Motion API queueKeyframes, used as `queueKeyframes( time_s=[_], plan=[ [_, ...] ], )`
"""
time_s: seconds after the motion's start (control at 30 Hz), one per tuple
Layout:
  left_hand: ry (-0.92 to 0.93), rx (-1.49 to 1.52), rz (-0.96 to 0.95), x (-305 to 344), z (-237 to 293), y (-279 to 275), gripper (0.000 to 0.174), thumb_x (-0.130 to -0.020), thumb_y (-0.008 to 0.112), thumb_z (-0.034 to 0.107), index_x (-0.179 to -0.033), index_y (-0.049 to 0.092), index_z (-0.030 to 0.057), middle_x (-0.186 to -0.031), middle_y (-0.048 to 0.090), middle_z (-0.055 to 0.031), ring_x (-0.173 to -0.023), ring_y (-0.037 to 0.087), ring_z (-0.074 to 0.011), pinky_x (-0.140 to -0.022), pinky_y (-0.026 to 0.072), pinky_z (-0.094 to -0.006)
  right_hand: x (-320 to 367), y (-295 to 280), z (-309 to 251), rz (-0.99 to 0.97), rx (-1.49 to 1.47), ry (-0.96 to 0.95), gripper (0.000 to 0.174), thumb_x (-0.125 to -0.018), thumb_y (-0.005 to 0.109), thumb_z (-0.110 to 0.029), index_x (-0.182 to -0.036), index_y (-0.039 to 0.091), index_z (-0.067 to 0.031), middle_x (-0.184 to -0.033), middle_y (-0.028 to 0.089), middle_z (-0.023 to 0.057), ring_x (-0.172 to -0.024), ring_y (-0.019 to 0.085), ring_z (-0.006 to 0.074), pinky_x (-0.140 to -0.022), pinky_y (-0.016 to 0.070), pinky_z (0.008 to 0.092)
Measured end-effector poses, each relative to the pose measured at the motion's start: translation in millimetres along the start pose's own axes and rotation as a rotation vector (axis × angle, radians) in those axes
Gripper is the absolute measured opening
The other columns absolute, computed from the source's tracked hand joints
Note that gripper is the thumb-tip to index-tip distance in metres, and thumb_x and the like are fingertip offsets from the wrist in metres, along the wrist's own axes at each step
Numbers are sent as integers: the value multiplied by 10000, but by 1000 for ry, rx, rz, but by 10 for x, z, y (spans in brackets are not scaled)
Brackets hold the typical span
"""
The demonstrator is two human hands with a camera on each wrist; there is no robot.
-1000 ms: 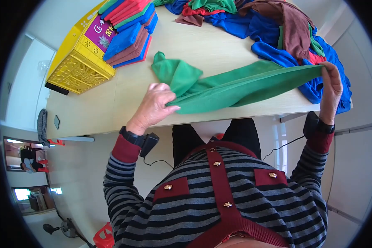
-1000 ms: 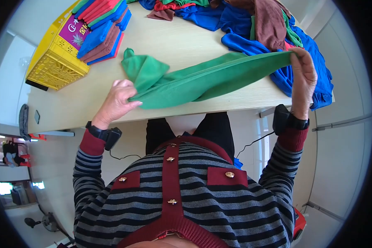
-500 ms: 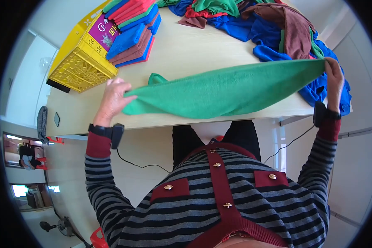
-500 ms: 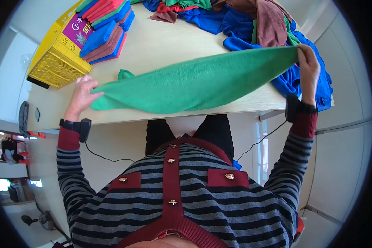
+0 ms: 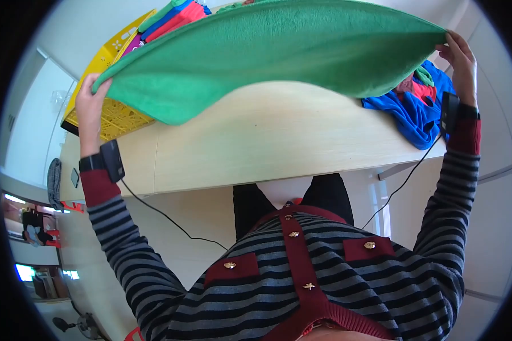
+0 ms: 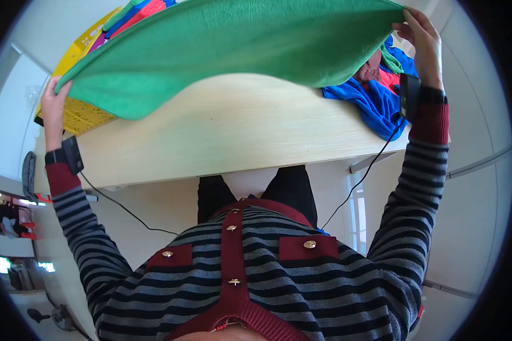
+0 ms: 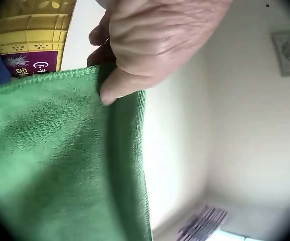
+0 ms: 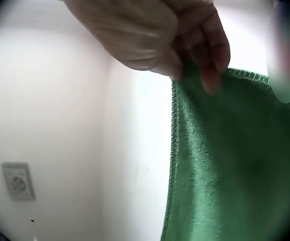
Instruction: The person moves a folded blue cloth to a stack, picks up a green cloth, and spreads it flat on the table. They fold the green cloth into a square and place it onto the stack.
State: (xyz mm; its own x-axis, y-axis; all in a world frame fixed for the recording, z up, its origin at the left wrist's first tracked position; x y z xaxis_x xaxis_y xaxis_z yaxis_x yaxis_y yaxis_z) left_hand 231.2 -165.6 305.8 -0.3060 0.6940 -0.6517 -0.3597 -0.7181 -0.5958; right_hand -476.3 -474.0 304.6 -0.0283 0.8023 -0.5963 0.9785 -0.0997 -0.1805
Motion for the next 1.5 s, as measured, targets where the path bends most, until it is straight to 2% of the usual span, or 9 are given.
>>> queueKeyframes(
  time_s=[0.13,0.2,0.43,0.63,0.87,1.07,1.27,1.37,1.5],
  plan=[
    [-79,201,-57,634,-286,-65,97,-898,660,48,-950,579,56,-931,560,21,-901,514,-75,-835,416,-225,476,-31,-14,-29,-66,3,264,-1001,601,-203,-1197,660,-37,-1009,711,35,-927,682,116,-888,517,245],
    [-203,314,-132,1150,-394,147,112,-884,610,-18,-917,538,61,-969,549,2,-959,513,-108,-931,401,-251,886,49,321,-116,-36,184,242,-1029,556,-218,-1163,649,-40,-1052,687,44,-945,656,127,-908,502,257],
    [-615,522,-232,2796,-1165,800,139,-854,611,-42,-883,544,76,-922,556,18,-909,518,-82,-876,410,-224,2244,349,1459,-418,-127,523,148,-999,593,-142,-1076,660,-34,-952,704,33,-915,666,108,-850,523,258],
    [-666,483,-299,3188,-1195,830,133,-865,609,-49,-893,557,70,-928,565,22,-900,523,-76,-863,417,-221,2619,428,1616,-468,-88,631,129,-989,604,-128,-1064,661,-39,-909,701,31,-873,656,99,-826,519,247],
    [-718,454,-305,2929,-948,595,89,-900,602,-9,-961,601,57,-985,606,10,-952,548,-91,-910,424,-240,2458,367,1615,-460,-39,547,120,-988,606,-130,-1055,666,-51,-890,683,13,-802,622,78,-755,493,225],
    [-364,849,-25,1996,-713,-196,198,-1017,510,114,-1171,584,14,-1186,609,-73,-1166,543,-159,-1065,383,-354,1552,9,704,-182,1,235,166,-1021,577,-170,-1103,663,-53,-907,600,-24,-813,521,55,-754,415,201],
    [-388,1056,284,1103,-501,-414,221,-1048,492,141,-1183,566,-17,-1178,610,-86,-1161,556,-166,-1040,411,-336,635,114,-5,-160,116,-48,245,-1008,594,-235,-1122,669,-31,-889,595,-19,-851,515,46,-829,396,183],
    [-305,720,144,805,-686,-48,185,-1039,523,163,-1124,592,15,-1109,619,-55,-1097,578,-140,-980,448,-304,365,581,398,-306,78,-7,237,-1022,572,-254,-1096,665,-48,-914,596,-51,-896,516,50,-810,398,203],
    [-611,887,60,907,-1280,626,146,-1018,575,190,-1005,615,49,-961,628,-12,-876,603,-105,-801,502,-284,324,1080,1204,-421,59,189,162,-985,619,-220,-1000,673,-68,-825,608,-67,-708,553,35,-623,404,174]
  ],
)
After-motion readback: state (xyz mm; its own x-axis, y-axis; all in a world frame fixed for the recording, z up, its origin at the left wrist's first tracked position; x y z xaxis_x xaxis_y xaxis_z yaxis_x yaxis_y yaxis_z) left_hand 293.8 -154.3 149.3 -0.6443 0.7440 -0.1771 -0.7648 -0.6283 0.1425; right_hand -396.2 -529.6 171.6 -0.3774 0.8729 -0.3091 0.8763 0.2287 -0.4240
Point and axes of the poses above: each hand's wrist, its own x-axis away from the middle knuckle, its own y-axis out of the palm, z = x × y, the point moved 8 cm from there along -x, towards the middle knuckle
